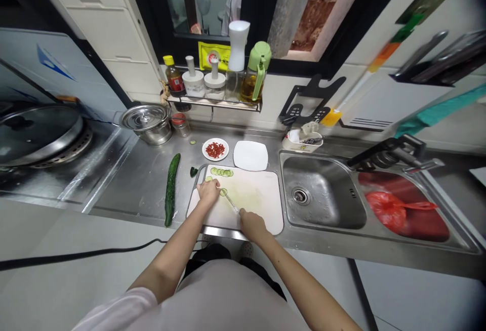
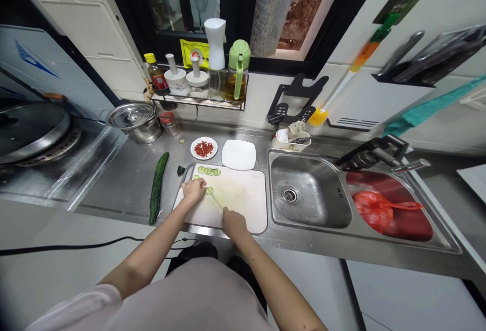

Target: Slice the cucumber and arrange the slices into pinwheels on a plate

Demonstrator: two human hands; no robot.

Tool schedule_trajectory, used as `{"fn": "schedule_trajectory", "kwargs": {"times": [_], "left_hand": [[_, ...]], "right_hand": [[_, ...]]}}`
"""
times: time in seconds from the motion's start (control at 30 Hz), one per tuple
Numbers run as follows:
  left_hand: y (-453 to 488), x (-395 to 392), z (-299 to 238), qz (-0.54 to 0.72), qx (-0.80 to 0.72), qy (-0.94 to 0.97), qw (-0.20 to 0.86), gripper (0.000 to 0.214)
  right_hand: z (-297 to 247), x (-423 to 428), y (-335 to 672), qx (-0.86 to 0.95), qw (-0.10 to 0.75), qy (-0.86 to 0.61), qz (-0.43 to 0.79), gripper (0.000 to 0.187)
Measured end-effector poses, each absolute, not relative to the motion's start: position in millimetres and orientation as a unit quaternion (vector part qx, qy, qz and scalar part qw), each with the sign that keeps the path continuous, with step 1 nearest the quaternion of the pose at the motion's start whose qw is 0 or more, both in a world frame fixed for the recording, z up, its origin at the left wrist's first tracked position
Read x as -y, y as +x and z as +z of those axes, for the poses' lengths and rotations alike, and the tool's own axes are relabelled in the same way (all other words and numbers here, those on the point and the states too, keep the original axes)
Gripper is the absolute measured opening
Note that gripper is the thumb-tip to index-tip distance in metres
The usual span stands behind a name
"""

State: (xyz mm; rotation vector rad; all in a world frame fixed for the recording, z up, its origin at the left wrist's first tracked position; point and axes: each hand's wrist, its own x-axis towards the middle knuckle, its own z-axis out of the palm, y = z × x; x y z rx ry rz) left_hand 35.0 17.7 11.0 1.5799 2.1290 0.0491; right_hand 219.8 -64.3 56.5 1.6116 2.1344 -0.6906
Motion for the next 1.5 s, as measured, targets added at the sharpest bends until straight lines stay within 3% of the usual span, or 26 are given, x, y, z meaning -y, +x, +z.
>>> {"fn": "schedule_trajectory", "kwargs": {"times": [1.5], "left_hand": [[36, -12, 13, 0.030, -0.780, 0.578, 0.238, 0.012]], "right_hand": [[58, 65, 221, -0.761, 0.186, 0.570, -0.249, 0.027]]}}
